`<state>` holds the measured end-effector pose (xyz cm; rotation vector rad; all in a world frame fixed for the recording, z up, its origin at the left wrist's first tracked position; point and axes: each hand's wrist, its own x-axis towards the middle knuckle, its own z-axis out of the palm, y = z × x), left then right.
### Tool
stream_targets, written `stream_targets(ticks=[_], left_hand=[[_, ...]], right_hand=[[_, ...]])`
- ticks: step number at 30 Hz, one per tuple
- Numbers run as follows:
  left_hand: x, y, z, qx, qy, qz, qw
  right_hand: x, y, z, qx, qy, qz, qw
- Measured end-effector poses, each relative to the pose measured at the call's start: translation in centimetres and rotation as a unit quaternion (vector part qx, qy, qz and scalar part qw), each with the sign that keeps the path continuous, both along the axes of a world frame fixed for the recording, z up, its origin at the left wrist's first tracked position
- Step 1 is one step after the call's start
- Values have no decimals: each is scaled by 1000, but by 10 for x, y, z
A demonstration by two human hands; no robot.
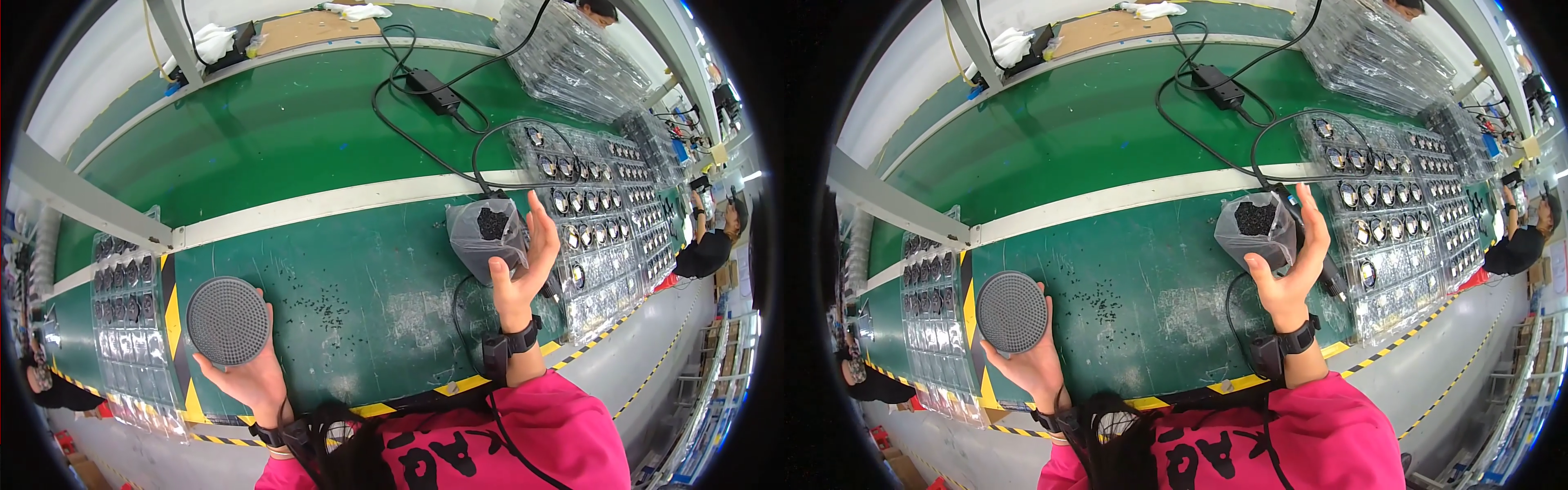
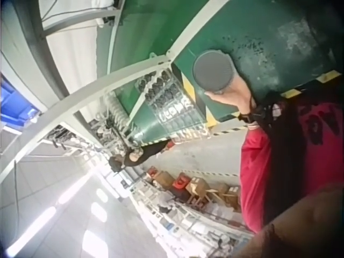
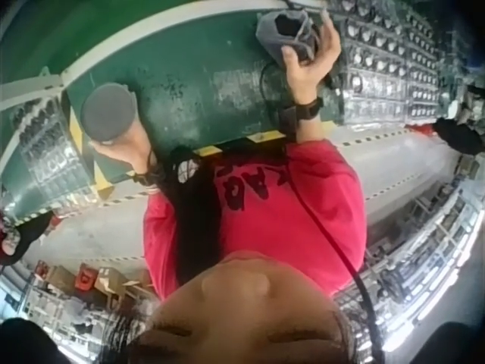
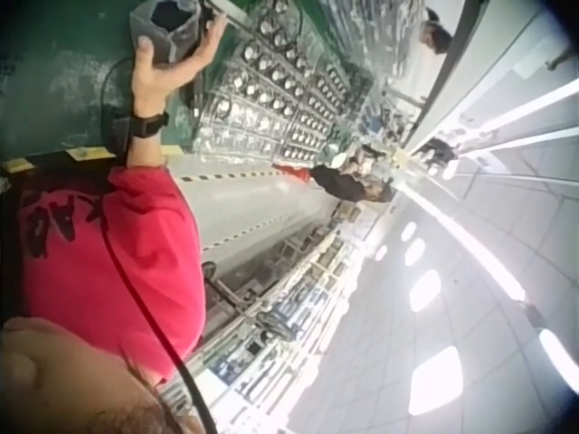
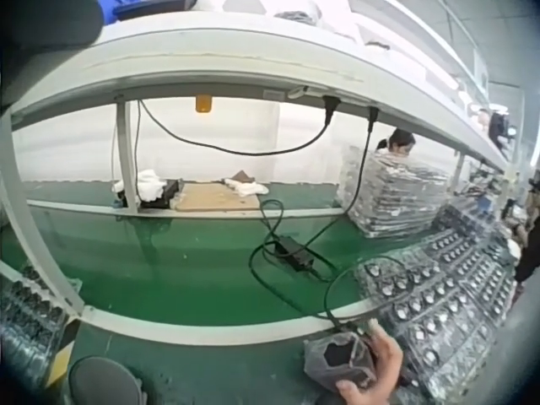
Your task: The person uses a heat gun on smart watch cases, moves them into a tray, and pours screws from a bag into a dish. They then place smart watch internals into the cases and arrange the assembled watches back into the tray.
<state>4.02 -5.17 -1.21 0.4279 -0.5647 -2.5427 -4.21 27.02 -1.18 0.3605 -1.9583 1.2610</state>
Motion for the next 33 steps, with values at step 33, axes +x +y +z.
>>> stream_targets(ticks=[33], left_hand=[[27, 27, 49, -754, -251, 111, 597]], right_hand=[[35, 35, 91, 140, -194, -4, 971]])
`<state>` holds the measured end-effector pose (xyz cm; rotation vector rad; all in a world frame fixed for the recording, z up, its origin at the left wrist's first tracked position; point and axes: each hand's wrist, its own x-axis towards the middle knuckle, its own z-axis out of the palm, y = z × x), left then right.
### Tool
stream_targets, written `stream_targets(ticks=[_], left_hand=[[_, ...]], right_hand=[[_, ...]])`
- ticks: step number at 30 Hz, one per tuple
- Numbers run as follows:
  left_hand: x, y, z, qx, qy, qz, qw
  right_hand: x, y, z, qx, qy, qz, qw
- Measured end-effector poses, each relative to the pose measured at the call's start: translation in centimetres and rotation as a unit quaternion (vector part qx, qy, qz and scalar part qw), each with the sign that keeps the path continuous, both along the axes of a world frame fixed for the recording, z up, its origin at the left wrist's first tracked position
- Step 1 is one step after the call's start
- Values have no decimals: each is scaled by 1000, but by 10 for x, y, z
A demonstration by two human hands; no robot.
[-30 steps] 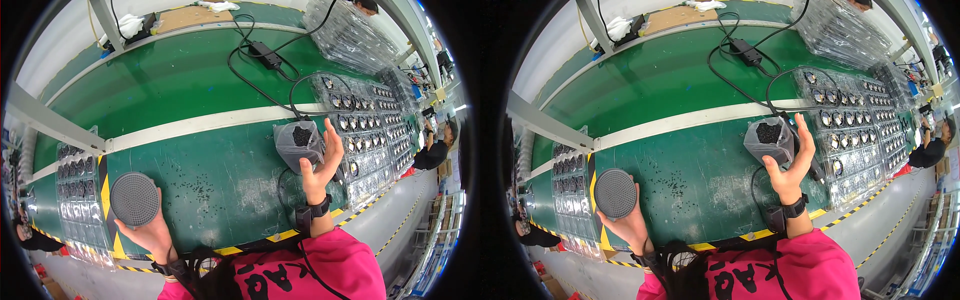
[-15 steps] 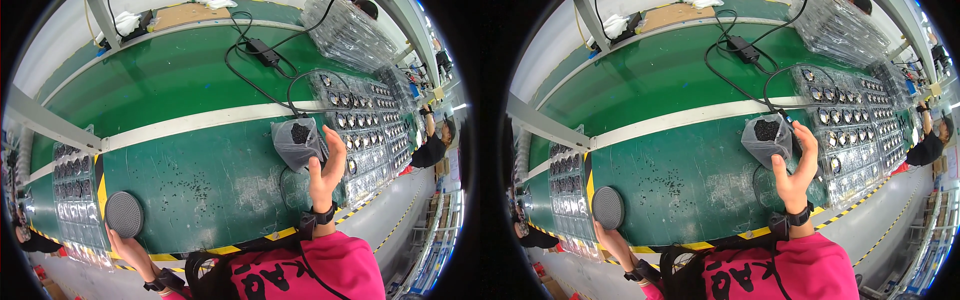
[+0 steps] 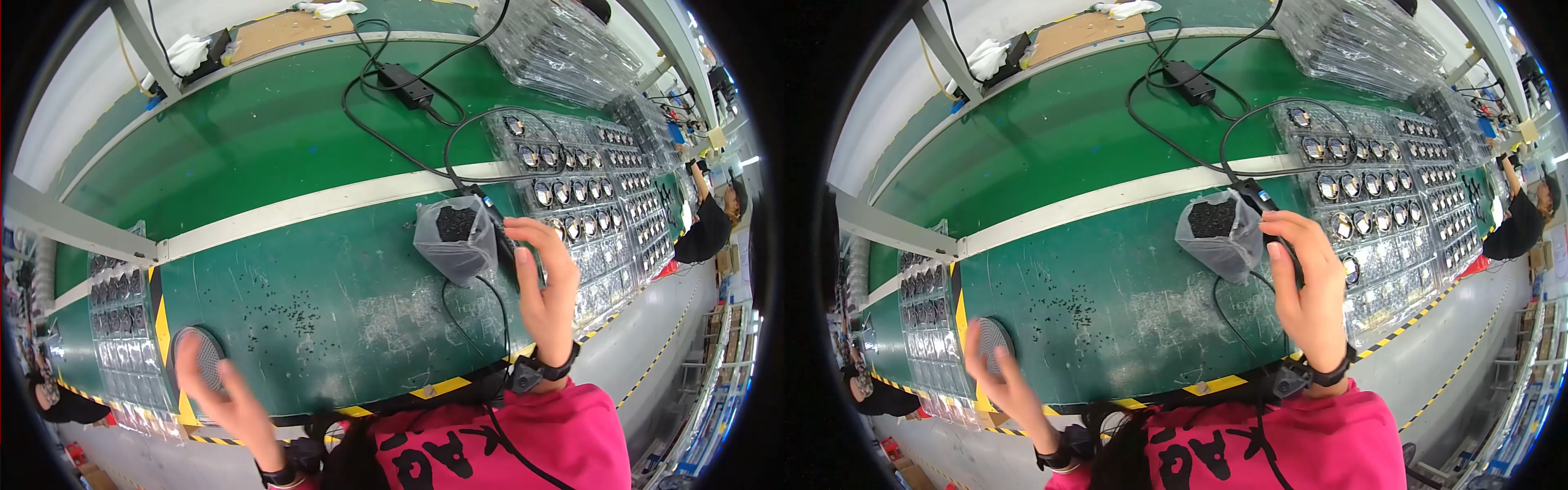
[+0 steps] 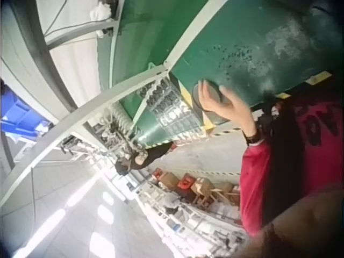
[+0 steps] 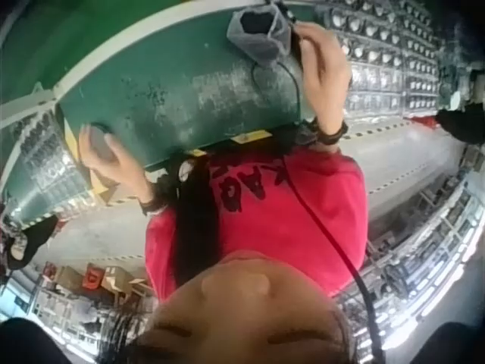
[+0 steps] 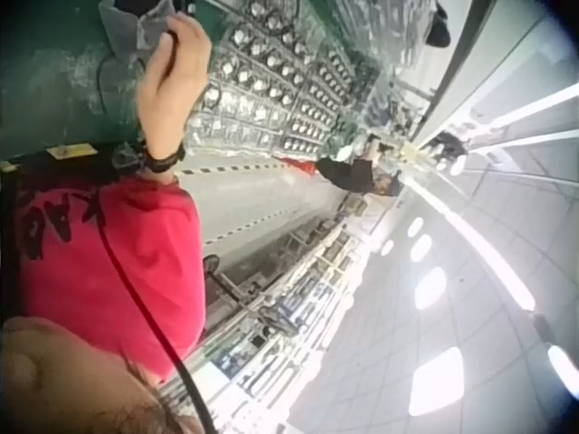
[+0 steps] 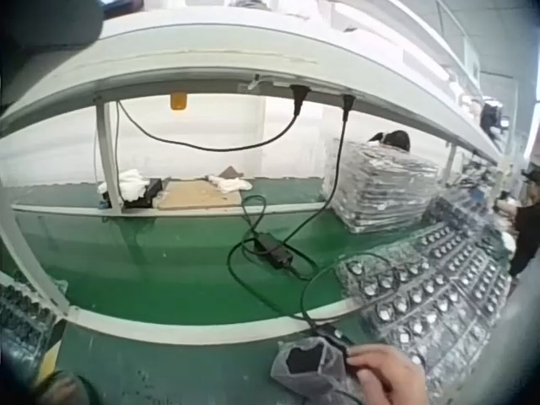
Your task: The person uses a heat gun on smart watch cases, moves them into a tray, and pours screws from a bag into a dish. They then place smart watch internals into the cases and arrange the assembled watches back into the tray.
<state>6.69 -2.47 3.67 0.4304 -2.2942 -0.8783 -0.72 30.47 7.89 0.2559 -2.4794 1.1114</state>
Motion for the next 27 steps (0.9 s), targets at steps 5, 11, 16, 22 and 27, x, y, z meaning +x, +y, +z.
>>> stream_targets(ticks=[5, 11, 16, 22, 27], left_hand=[[-41, 119, 34, -100, 4, -351, 931], [-77, 188, 9, -112, 63, -338, 933], [-82, 200, -2, -134, 68, -331, 932], [-85, 205, -4, -31, 65, -324, 943], [-86, 206, -6, -5, 57, -320, 946]], right_hand=[[-19, 19, 34, 183, 24, 85, 979], [-58, 33, 21, 255, 20, 215, 942], [-78, 32, 13, 290, 31, 264, 919], [-96, 37, 13, 304, 16, 291, 907], [-101, 33, 11, 295, 6, 302, 906]])
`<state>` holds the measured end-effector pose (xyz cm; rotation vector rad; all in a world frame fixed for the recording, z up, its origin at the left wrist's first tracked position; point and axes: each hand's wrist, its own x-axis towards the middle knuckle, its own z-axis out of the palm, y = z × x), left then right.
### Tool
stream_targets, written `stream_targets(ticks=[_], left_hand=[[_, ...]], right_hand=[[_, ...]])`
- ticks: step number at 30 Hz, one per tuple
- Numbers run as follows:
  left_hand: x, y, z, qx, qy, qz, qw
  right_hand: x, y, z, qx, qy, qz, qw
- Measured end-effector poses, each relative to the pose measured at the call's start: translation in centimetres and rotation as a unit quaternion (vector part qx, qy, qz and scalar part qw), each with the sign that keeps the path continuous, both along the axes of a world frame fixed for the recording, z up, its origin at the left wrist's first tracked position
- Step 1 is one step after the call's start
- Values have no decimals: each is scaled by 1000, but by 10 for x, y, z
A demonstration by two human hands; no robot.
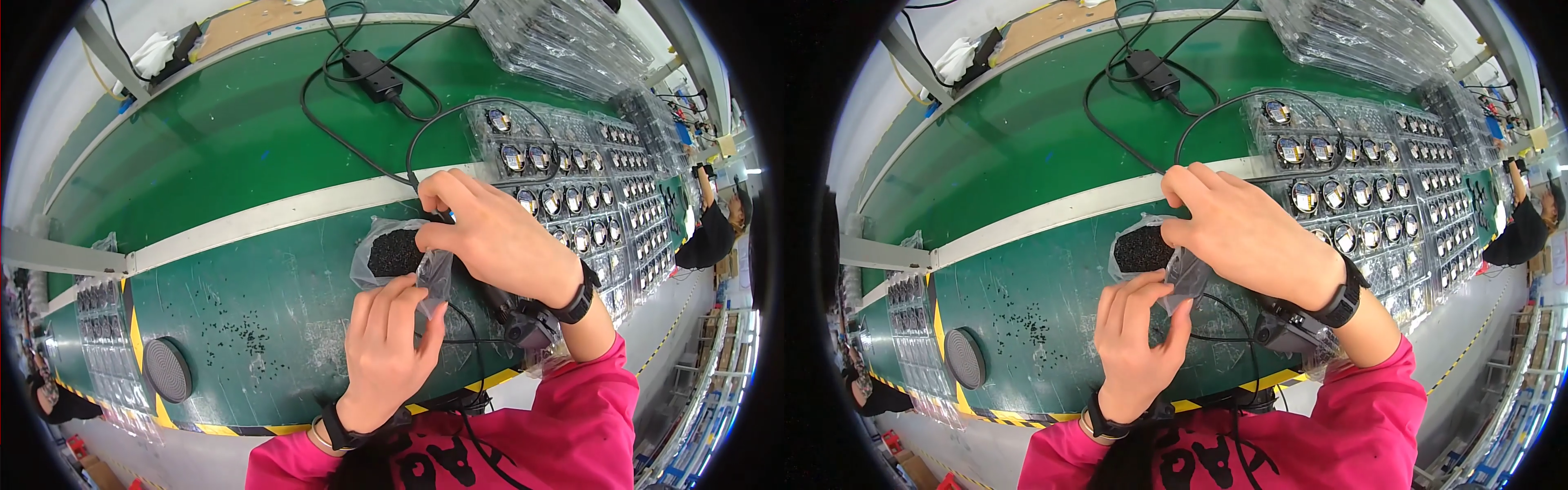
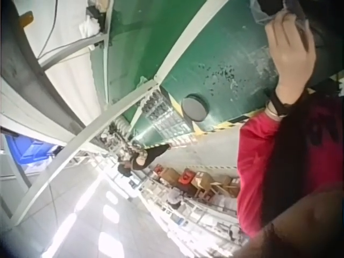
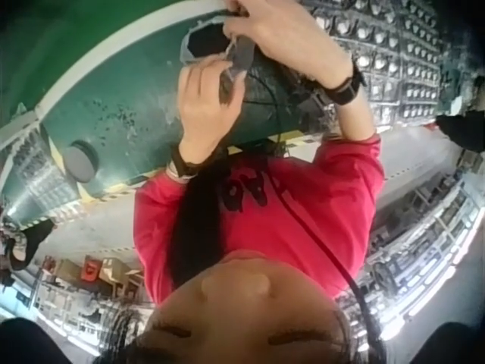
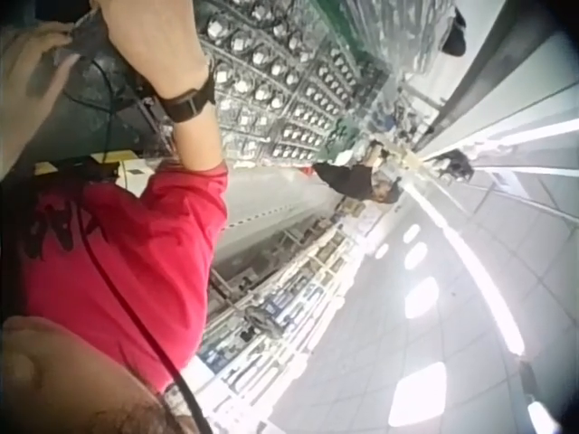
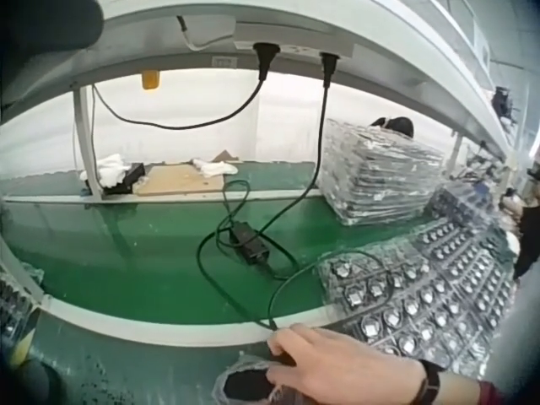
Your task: The person uses a heat gun on smart watch cases, moves them into a tray, and pours screws from a bag into a dish. They then place smart watch internals into the cases and arrange the assembled watches back into the tray.
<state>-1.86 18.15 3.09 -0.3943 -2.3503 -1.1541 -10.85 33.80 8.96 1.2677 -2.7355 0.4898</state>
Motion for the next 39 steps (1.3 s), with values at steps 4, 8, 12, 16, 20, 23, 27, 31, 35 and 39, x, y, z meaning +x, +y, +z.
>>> stream_targets(ticks=[4, 8, 12, 16, 20, 23, 27, 31, 35, 39], left_hand=[[0, -4, -3, 12, -10, -20, 1000], [1, -7, -5, 70, -63, -22, 995], [-2, -6, -6, 108, -73, -25, 991], [0, -4, -7, 159, -105, -35, 981], [3, 0, -10, 177, -76, -25, 981], [3, 4, -11, 132, -15, -32, 991], [1, 16, -13, 148, -8, -58, 987], [-1, 18, -15, 130, 10, -59, 990], [5, 8, -11, 133, 0, -70, 989], [18, -8, -16, 190, -42, -30, 980]], right_hand=[[-2, -1, -1, 4, -6, 8, 1000], [-4, -2, -6, -8, -17, 24, 1000], [-5, -3, -14, -33, -27, 21, 999], [-5, -2, -13, -50, -37, 23, 998], [-4, 6, -8, -66, -56, 28, 996], [-2, 17, -5, -79, -86, 18, 993], [0, 26, -8, -75, -63, -12, 995], [14, 27, -11, -86, -108, -72, 988], [24, 19, -11, -122, -125, -99, 980], [33, 11, -8, -131, -68, -112, 983]])
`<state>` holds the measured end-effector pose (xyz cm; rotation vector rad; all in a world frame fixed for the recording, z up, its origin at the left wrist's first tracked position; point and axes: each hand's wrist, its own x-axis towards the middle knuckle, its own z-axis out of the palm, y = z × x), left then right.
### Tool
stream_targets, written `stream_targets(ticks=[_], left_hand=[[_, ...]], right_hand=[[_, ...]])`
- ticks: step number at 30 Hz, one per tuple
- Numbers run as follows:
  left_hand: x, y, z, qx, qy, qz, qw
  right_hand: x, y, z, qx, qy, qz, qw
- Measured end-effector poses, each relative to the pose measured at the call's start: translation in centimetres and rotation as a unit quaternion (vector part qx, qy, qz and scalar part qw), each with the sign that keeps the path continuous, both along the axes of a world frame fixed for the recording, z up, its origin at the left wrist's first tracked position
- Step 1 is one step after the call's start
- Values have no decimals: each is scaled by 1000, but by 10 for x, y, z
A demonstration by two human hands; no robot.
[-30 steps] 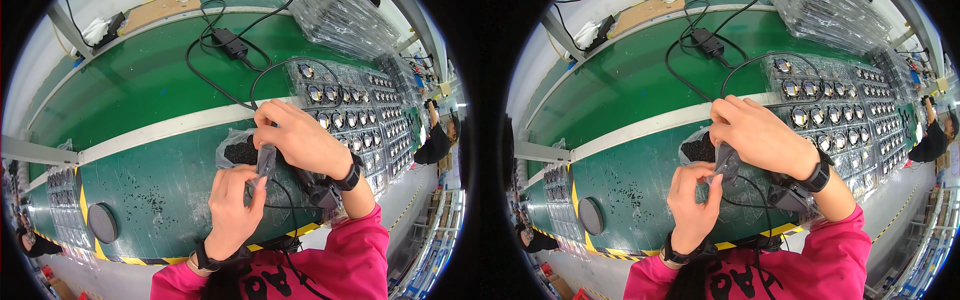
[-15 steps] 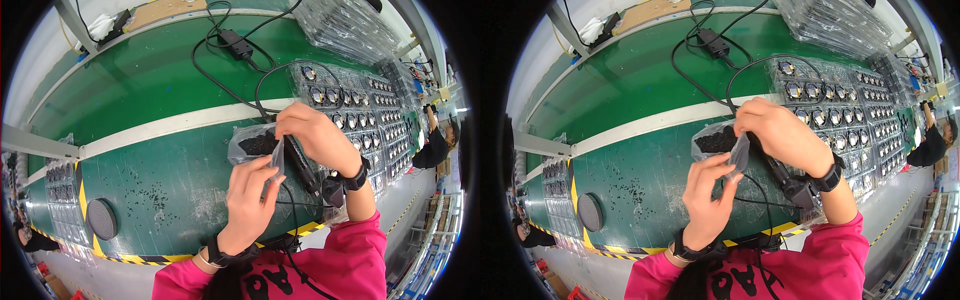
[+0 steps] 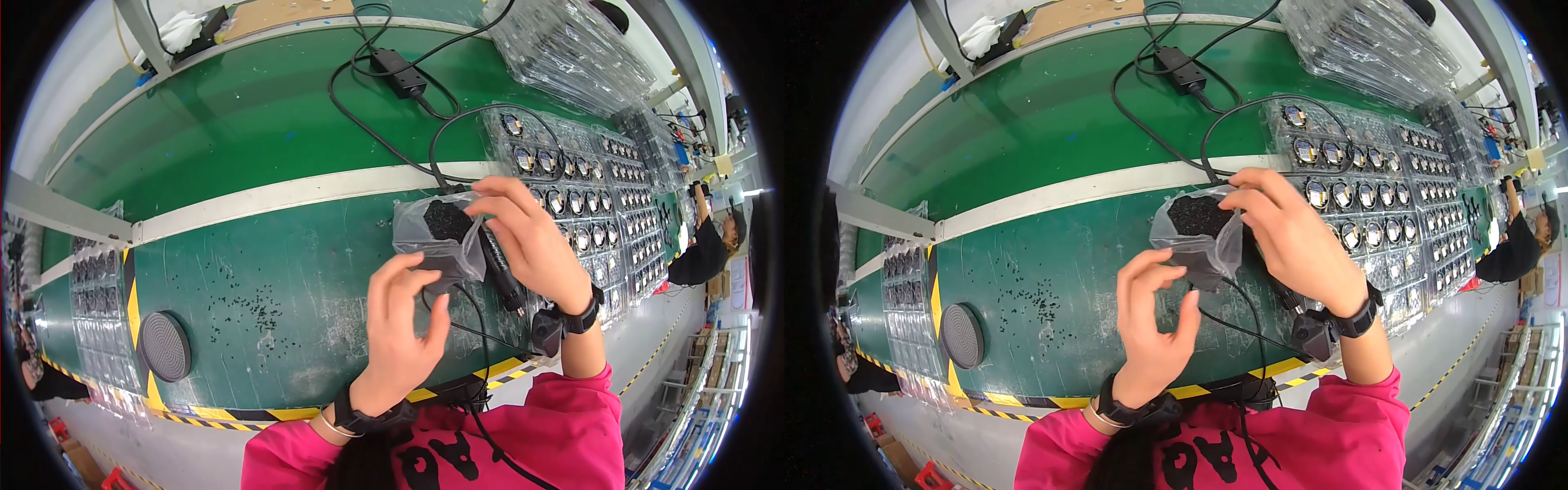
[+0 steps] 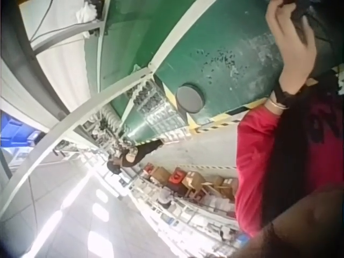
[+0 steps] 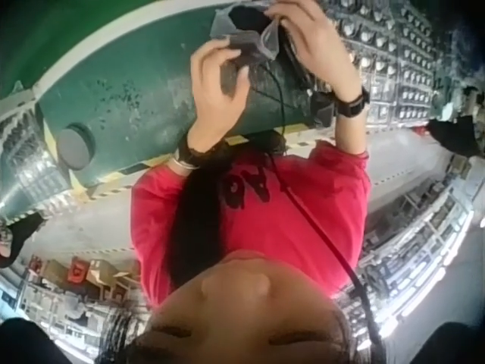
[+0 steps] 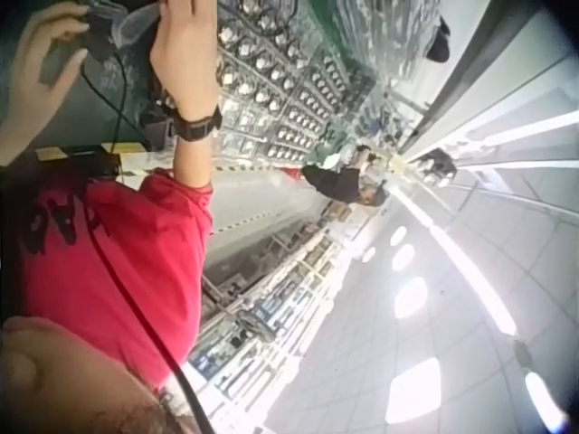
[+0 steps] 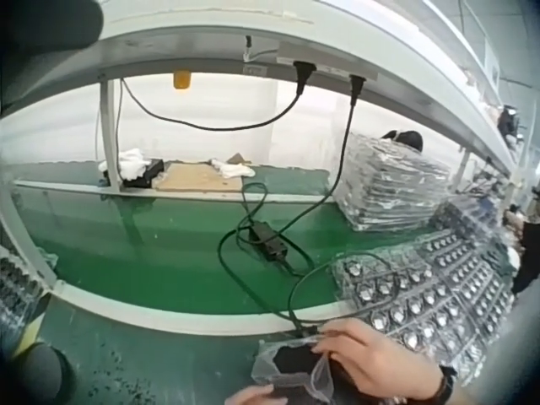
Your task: The person uses a heat gun on smart watch cases, moves them into a tray, and pours screws from a bag into a dish. They then place smart watch internals into the cases and arrange the assembled watches back into the tray.
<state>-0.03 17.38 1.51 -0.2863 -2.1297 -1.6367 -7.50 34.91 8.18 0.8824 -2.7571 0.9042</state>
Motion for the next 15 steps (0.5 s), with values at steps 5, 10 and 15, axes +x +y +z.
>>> stream_targets(ticks=[5, 10, 15], left_hand=[[21, -33, -14, 15, -78, -9, 997], [36, -67, -27, 34, -121, 42, 991], [57, -115, -37, 91, -134, 95, 982]], right_hand=[[28, -25, 21, -46, 109, 1, 993], [53, -91, -26, -93, -76, 137, 983], [49, -127, -98, 51, -28, 23, 998]])
